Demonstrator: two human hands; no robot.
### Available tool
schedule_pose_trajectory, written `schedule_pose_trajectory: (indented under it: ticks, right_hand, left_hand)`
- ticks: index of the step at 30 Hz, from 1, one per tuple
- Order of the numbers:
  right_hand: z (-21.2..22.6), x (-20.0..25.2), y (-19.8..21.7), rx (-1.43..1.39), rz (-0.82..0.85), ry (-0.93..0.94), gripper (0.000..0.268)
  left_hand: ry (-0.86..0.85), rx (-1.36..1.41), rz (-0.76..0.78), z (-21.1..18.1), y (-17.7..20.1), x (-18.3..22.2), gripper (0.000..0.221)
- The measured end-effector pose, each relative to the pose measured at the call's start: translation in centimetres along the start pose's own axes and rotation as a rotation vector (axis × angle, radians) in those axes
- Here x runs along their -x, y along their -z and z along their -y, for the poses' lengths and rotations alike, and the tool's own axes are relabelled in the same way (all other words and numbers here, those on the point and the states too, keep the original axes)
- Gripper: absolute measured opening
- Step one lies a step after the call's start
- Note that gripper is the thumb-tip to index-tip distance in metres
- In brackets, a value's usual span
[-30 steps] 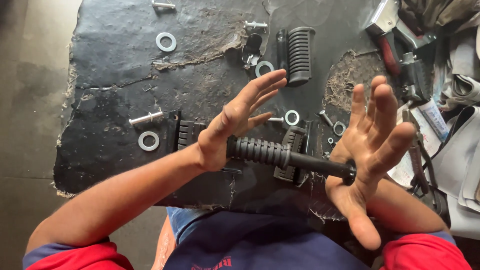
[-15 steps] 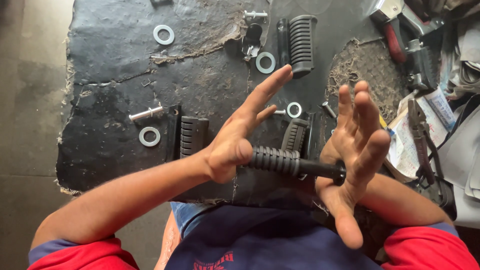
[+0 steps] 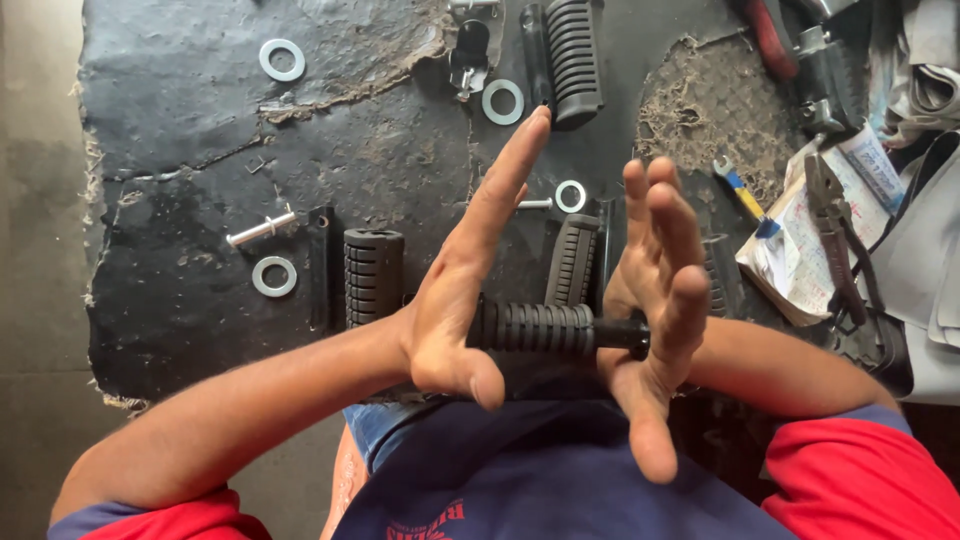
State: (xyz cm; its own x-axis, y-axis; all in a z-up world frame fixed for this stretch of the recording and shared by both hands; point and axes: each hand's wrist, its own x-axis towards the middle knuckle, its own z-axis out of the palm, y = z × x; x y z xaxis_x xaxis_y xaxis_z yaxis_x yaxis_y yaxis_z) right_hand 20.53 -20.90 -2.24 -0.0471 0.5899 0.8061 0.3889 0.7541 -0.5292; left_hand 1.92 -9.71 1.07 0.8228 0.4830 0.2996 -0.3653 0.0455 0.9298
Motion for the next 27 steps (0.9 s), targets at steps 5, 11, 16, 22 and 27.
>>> schedule_pose_trajectory:
  ticks: [5,11,16,22,27]
  right_hand:
    - [-0.1,0.9,-0.4,-0.010,0.023,-0.017,0.123]
    - [0.0,1.1,-1.5,-0.032,-0.038,0.033,0.118]
    - [0.6,-0.4,-0.4,0.012,0.017,0.109,0.112]
    - [0.7,-0.3,2.4,0.058,0.573,-0.500,0.067]
    - [0.1,2.0,3.5,-0.673,0.185,-1.174,0.065]
  left_hand:
    - [-0.208,-0.234,0.021,3.8,-0.1,2.2,0.136]
    - [-0.239,-0.253,0.034,4.0,-0.2,2.2,0.137]
    - [-0.219,-0.232,0.068,4.1,0.2,2.1,0.134]
    - [0.056,0.018,-0.113,2.0,0.1,0.9,0.137]
    - [0.017,0.316,-0.068,2.7,0.1,0.9,0.097]
